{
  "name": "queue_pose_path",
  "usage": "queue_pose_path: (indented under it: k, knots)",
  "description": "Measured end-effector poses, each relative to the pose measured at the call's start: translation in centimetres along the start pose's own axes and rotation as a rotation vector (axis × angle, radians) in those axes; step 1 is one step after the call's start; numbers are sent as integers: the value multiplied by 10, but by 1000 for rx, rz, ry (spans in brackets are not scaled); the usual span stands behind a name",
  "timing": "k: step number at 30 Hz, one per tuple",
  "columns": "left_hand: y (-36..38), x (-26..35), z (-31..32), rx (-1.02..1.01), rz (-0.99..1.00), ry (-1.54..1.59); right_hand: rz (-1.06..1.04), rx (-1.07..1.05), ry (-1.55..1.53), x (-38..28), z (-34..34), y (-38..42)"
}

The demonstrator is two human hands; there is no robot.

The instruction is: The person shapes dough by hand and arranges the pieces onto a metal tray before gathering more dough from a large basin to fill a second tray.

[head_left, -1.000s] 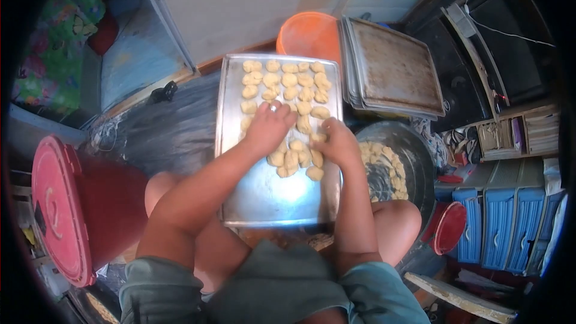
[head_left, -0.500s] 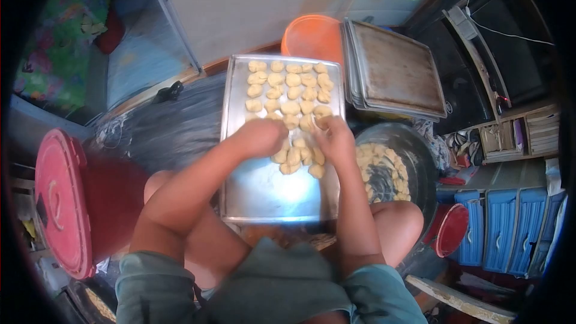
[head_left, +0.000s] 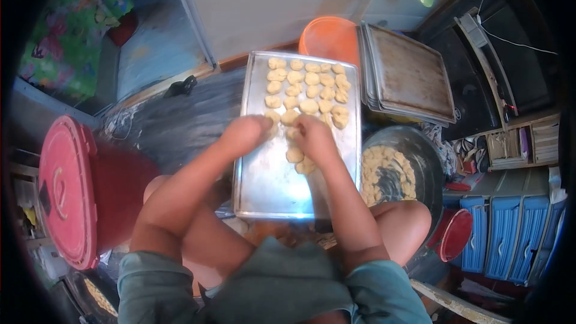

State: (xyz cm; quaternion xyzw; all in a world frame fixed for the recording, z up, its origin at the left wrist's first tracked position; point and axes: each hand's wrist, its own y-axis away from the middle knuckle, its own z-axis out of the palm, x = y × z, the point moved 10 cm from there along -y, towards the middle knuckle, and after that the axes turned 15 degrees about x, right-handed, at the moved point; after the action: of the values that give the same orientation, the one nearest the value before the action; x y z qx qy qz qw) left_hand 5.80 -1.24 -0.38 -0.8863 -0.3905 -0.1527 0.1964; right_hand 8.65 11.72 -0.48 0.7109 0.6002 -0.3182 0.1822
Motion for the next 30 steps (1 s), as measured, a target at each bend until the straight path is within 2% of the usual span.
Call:
queue_pose_path:
  k: [4, 5, 7, 8, 10, 11, 13, 14, 15, 16, 18, 20, 21, 23, 24, 26, 28, 30]
  knots:
    - [3, -7, 6, 40, -1, 76, -6, 67, 56, -6, 7, 6]
    - [4, -3, 6, 50, 52, 43, -9, 67, 58, -6, 2, 10]
    - [5, 2, 6, 57, 99, 16, -179, 6, 149, -27, -18, 23]
    - [5, 5, 3, 88, 140, -5, -176, 0, 152, -25, -21, 26]
    - [4, 14, -1, 118, 183, -24, -195, -247, 268, -17, -5, 38]
    - [3, 24, -5, 162, 224, -21, -196, -247, 270, -16, -8, 37]
    - [-1, 35, -5, 208, 261, -18, 51, -127, 130, 2, -25, 23]
    - [-1, 46, -3, 245, 353, -47, 51, -131, 130, 7, -22, 20]
    - [3, 56, 0, 278, 446, -73, -37, 1, 160, 8, -27, 12]
    - [4, 56, 5, 274, 449, -69, -124, 136, 192, 9, -35, 9]
    - [-4, 55, 16, 198, 408, -115, -154, 151, 248, 16, -34, 8]
    - [-10, 59, 14, 190, 389, -100, 47, 116, 89, 31, -42, 8]
    - [-10, 60, 14, 172, 358, -86, 51, 116, 90, 28, -48, 11]
    - [-11, 72, 12, 218, 381, -53, -35, -73, 30, 14, -41, 23]
    - [-13, 78, 8, 269, 407, -22, -30, -68, 30, 16, -41, 26]
    - [-17, 78, 25, 202, 412, -33, -233, -123, 145, 1, -29, 37]
    - [-22, 78, 34, 144, 414, -52, -213, -131, 136, 6, -31, 36]
    - [-25, 79, 34, 142, 431, -41, -50, -3, -98, 18, -47, 30]
